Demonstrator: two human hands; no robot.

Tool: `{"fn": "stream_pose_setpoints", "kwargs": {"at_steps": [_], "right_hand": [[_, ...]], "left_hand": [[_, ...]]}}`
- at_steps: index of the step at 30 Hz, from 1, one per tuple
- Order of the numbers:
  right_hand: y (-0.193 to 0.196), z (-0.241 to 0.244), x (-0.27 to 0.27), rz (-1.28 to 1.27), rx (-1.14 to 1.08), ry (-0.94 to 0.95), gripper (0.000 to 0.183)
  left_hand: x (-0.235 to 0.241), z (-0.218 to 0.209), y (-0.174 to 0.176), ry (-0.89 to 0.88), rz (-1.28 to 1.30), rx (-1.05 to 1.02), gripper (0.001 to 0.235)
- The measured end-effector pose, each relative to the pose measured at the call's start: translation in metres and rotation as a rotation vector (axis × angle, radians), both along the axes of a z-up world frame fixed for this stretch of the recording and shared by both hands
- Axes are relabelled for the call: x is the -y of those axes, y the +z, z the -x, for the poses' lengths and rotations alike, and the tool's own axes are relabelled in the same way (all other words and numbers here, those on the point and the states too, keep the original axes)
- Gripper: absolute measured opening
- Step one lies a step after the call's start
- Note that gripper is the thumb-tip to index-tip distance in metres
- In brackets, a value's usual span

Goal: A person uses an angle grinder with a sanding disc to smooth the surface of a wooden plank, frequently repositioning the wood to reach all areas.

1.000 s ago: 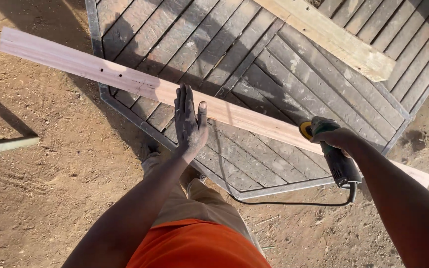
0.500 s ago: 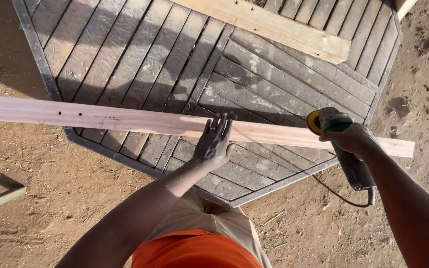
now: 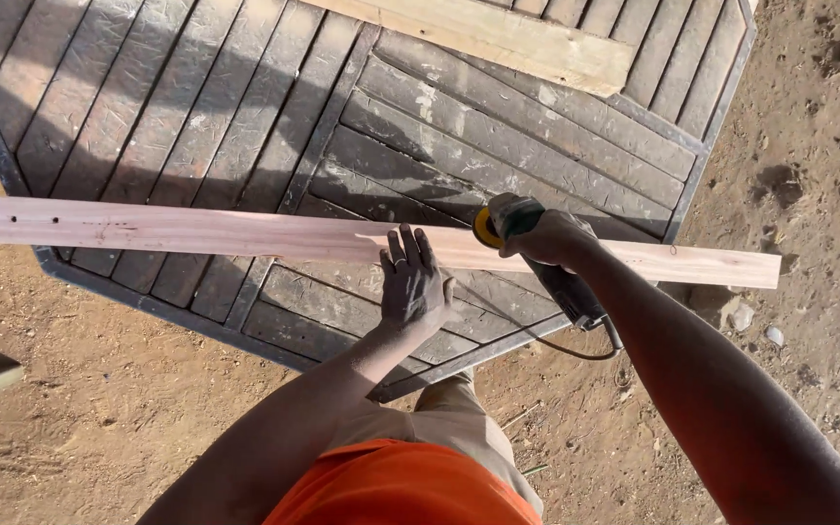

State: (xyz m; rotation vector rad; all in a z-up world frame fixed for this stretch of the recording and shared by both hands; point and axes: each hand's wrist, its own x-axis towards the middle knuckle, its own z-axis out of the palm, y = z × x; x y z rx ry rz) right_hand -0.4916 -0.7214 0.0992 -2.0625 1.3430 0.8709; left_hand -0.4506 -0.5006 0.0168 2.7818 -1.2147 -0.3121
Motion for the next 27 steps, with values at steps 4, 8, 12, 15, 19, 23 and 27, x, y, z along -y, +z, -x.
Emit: {"fn": "stream_pose_setpoints", "kwargs": {"at_steps": [4,8,12,15,19,23,27], "right_hand": [[-0.012,0.048,0.053,-0.021,-0.009,0.018,0.080],[-0.016,0.100,0.118,0.025,-0.065,0.011,0.079],[-0.001,0.155,0.179,0.044,-0.042,-0.135,0.078],[-0.014,0.205,0.235,0.066,-0.054,-0.227,0.079],[-0.027,0.275,0.305,0.101,-0.073,-0.262,0.082],[-0.040,0.333,0.363,0.155,-0.099,-0.371,0.090],[-0.046,0.364,0.414,0.003,-0.271,-0.581,0.067]], "left_hand": [[0.027,0.022,0.003,0.147,-0.025,-0.124,0.103],[0.048,0.030,-0.002,0.300,-0.081,-0.179,0.106],[0.055,0.032,-0.009,0.340,-0.080,-0.124,0.112],[0.054,0.028,-0.010,0.343,-0.058,-0.123,0.107],[0.057,0.028,-0.013,0.364,-0.078,-0.118,0.108],[0.059,0.026,-0.004,0.399,-0.117,-0.171,0.109],[0.043,0.017,-0.045,0.352,-0.208,-0.126,0.123]]}}
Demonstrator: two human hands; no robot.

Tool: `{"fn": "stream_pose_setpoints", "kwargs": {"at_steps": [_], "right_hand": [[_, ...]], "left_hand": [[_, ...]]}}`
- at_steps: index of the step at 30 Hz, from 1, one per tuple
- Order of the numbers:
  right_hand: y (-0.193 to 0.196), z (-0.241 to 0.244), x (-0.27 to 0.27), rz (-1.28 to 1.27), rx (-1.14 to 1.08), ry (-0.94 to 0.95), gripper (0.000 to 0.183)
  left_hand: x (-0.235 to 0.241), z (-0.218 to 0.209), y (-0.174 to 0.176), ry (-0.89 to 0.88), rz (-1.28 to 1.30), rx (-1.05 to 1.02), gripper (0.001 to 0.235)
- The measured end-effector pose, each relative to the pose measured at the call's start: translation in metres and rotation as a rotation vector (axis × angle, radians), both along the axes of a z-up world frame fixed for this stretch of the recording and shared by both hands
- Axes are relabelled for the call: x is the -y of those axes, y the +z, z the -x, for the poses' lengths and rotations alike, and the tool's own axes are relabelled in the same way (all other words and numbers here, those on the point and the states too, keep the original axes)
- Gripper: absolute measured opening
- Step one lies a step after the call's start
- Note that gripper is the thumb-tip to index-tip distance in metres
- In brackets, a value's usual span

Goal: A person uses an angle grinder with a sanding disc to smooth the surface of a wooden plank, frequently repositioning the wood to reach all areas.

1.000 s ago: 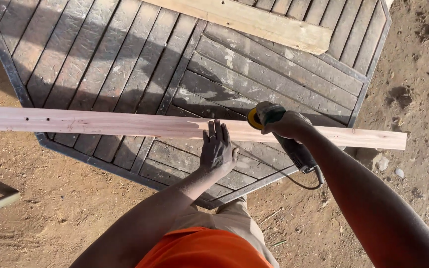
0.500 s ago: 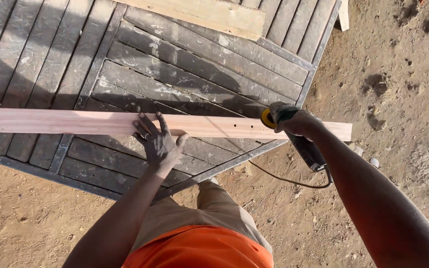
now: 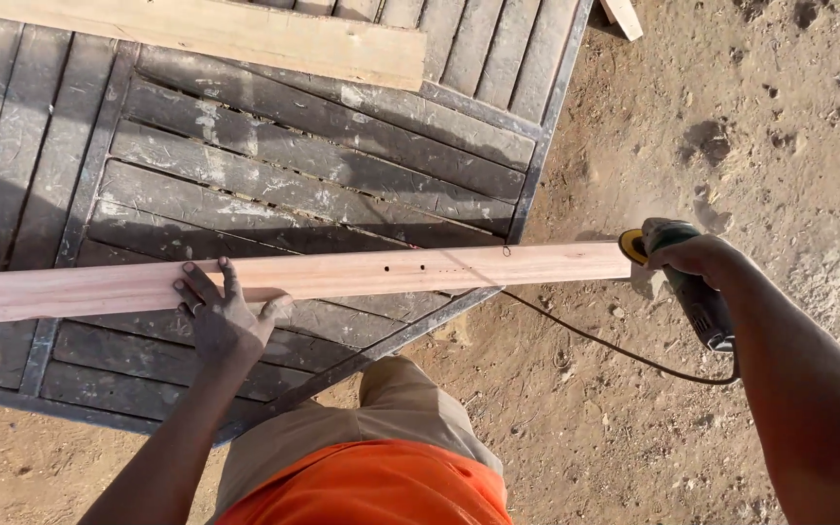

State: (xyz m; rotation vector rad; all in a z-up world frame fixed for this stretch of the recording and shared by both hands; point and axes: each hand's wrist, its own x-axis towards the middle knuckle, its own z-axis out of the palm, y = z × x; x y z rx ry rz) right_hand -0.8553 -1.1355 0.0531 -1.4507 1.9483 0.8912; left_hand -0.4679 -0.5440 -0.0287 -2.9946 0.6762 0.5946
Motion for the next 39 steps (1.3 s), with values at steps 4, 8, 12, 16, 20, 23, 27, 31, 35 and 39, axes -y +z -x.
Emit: {"fn": "stream_pose_setpoints", "kwargs": {"at_steps": [4,8,12,16,20,23,27,31,35,39], "right_hand": [[-0.004,0.014,0.016,0.032,-0.031,0.027,0.072],[0.006,0.023,-0.010,0.173,-0.001,-0.090,0.088],[0.004,0.032,-0.046,0.323,0.043,-0.034,0.094],[0.039,0.007,-0.098,0.380,0.060,-0.045,0.074],[0.070,-0.005,-0.133,0.486,0.080,0.068,0.071],[0.096,-0.018,-0.154,0.493,0.087,0.113,0.073],[0.117,-0.045,-0.176,0.470,0.207,0.131,0.053],[0.121,-0.094,-0.206,0.427,0.314,0.191,0.046],[0.140,-0.154,-0.253,0.332,0.356,0.245,0.048],[0.147,-0.193,-0.299,0.295,0.454,0.293,0.044]], "left_hand": [[-0.004,0.004,0.011,-0.029,-0.018,0.034,0.118],[-0.013,-0.012,0.016,-0.386,0.078,0.325,0.115],[-0.021,-0.055,-0.006,-0.717,-0.032,0.374,0.102],[-0.029,-0.101,-0.039,-0.773,-0.122,-0.001,0.095],[-0.003,-0.131,-0.037,-0.801,-0.282,-0.449,0.110],[-0.019,-0.121,-0.019,-0.614,-0.179,-0.613,0.105],[-0.049,-0.098,0.016,-0.708,0.371,-0.227,0.021],[-0.059,-0.087,0.011,-0.592,0.470,-0.105,0.026],[-0.078,-0.072,-0.021,-0.800,0.027,-0.185,0.113],[-0.090,-0.067,0.001,-0.796,0.040,0.138,0.133]]}}
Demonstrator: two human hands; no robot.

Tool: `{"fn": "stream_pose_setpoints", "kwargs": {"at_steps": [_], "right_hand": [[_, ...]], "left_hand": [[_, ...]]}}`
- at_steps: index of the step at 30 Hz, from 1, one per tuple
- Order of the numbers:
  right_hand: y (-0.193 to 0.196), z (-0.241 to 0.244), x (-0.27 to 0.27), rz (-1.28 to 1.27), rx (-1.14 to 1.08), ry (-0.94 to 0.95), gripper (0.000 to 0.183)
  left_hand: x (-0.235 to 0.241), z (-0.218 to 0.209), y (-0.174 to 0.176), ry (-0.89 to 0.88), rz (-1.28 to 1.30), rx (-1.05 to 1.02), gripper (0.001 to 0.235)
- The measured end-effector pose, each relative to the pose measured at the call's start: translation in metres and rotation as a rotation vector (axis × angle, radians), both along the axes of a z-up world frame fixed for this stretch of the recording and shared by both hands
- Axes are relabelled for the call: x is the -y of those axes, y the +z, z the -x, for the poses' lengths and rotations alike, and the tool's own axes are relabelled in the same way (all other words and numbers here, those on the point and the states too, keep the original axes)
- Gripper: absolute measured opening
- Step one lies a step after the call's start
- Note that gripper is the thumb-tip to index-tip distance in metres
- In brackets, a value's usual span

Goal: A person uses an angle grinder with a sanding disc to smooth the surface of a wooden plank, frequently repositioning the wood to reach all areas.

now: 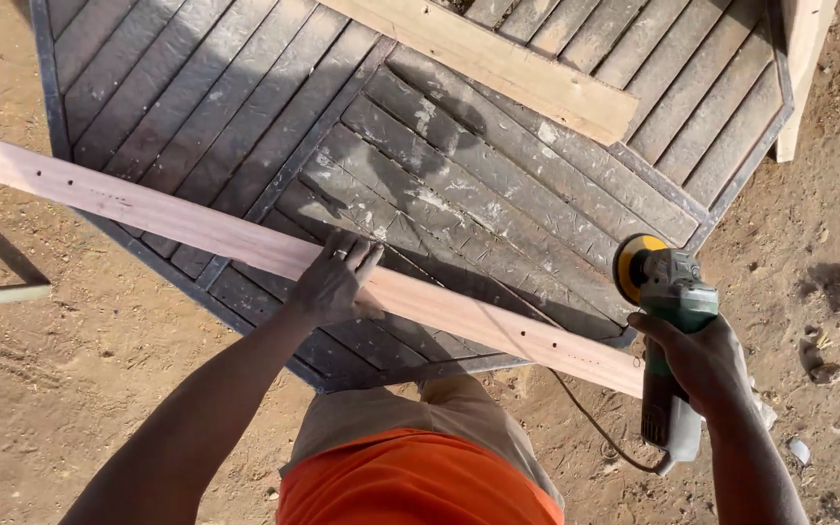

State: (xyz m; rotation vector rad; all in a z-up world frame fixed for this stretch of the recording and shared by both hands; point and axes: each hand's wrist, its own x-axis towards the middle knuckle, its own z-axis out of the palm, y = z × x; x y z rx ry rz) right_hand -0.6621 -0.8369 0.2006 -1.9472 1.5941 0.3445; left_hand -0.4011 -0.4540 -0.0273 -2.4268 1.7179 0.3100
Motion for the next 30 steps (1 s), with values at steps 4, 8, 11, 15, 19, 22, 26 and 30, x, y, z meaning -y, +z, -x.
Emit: {"fn": "stream_pose_setpoints", "kwargs": {"at_steps": [4,8,11,15,19,22,26,30], "right_hand": [[0.002,-0.015,-0.045,-0.131,0.140,-0.024,0.028],[-0.002,-0.019,-0.092,-0.113,0.130,-0.047,0.026],[0.003,-0.037,-0.133,-0.117,0.132,-0.089,0.030],[0.010,-0.049,-0.180,-0.008,0.039,-0.113,0.034],[0.037,-0.071,-0.216,-0.036,-0.018,-0.218,0.042],[0.037,-0.066,-0.225,-0.050,0.056,-0.180,0.033],[0.029,-0.097,-0.228,-0.151,0.125,-0.186,0.029],[-0.009,-0.113,-0.217,-0.328,0.356,-0.158,0.024]], "left_hand": [[-0.032,-0.003,-0.026,-0.023,-0.067,0.043,0.118],[-0.026,-0.011,-0.048,-0.151,0.183,-0.002,0.089],[-0.006,-0.039,-0.037,-0.175,-0.002,-0.142,0.095],[0.026,-0.067,0.008,0.099,-0.269,-0.618,0.045],[0.024,-0.054,-0.001,0.357,0.240,-0.795,0.034],[0.024,-0.049,0.010,0.385,0.275,-0.614,0.030],[0.007,-0.075,-0.009,0.023,0.183,-0.261,0.046],[-0.055,-0.066,0.017,0.189,0.789,0.068,0.030]]}}
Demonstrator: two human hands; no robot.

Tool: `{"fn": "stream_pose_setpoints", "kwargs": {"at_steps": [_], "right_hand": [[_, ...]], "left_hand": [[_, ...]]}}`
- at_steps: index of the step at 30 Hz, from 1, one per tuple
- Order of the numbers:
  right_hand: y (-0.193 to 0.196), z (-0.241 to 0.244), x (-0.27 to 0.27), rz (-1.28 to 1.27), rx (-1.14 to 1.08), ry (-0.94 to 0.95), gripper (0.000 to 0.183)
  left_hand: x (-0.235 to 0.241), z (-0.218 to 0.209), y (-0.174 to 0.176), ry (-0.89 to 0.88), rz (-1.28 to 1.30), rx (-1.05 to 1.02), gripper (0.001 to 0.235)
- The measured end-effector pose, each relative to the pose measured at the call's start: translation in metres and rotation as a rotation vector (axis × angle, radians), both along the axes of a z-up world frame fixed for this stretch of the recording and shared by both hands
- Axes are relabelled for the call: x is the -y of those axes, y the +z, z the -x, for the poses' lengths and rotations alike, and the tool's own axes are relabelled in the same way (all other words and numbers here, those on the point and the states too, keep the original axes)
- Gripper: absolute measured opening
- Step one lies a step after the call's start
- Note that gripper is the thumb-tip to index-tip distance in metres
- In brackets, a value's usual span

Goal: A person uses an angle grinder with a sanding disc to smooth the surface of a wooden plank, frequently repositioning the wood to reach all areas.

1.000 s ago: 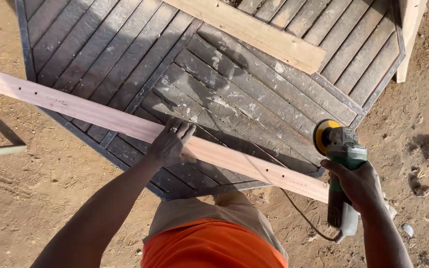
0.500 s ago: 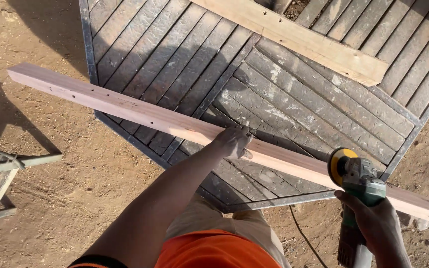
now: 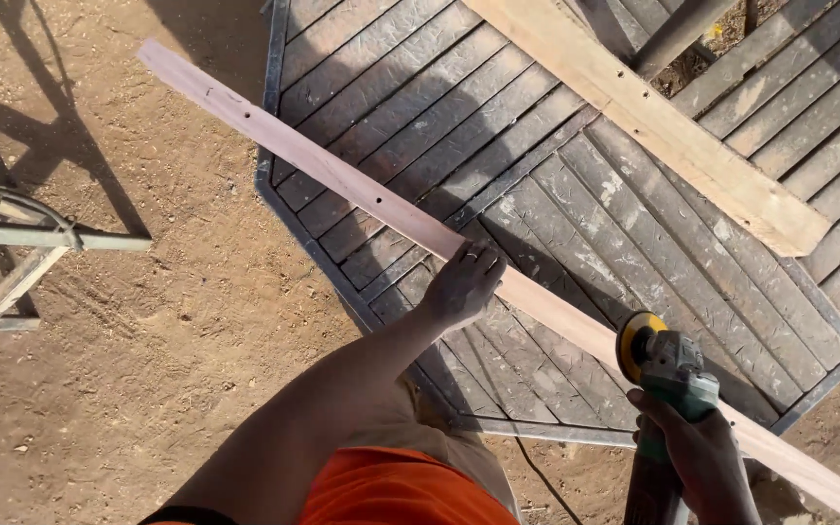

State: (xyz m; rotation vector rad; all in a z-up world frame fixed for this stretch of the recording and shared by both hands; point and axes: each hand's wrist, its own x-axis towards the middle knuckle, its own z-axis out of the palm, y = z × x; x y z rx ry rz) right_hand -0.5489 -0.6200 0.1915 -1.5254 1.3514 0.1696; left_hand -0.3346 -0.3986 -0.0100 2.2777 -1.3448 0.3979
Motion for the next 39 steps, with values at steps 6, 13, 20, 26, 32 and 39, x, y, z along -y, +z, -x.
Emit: {"fn": "stream_pose_setpoints", "kwargs": {"at_steps": [6,13,20,26,32,39], "right_hand": [[-0.005,-0.079,-0.055,-0.110,-0.001,0.061,0.027],[-0.002,-0.190,-0.174,-0.308,-0.061,0.140,0.032],[0.001,-0.331,-0.304,-0.368,-0.029,0.126,0.029],[-0.005,-0.432,-0.359,-0.245,0.045,0.304,0.026],[-0.015,-0.520,-0.393,-0.177,0.046,0.562,0.026],[-0.037,-0.603,-0.437,-0.126,-0.017,0.753,0.041]], "left_hand": [[-0.095,-0.007,0.015,0.368,0.065,-0.222,0.031],[-0.191,-0.055,0.003,0.673,0.176,-0.417,0.031],[-0.250,-0.026,0.030,-0.138,0.102,-1.518,0.069],[-0.309,-0.075,0.048,-0.266,-0.316,-1.638,0.029],[-0.379,-0.188,-0.006,0.281,0.486,-1.249,0.046],[-0.398,-0.371,-0.006,1.030,1.023,-1.233,0.061]]}}
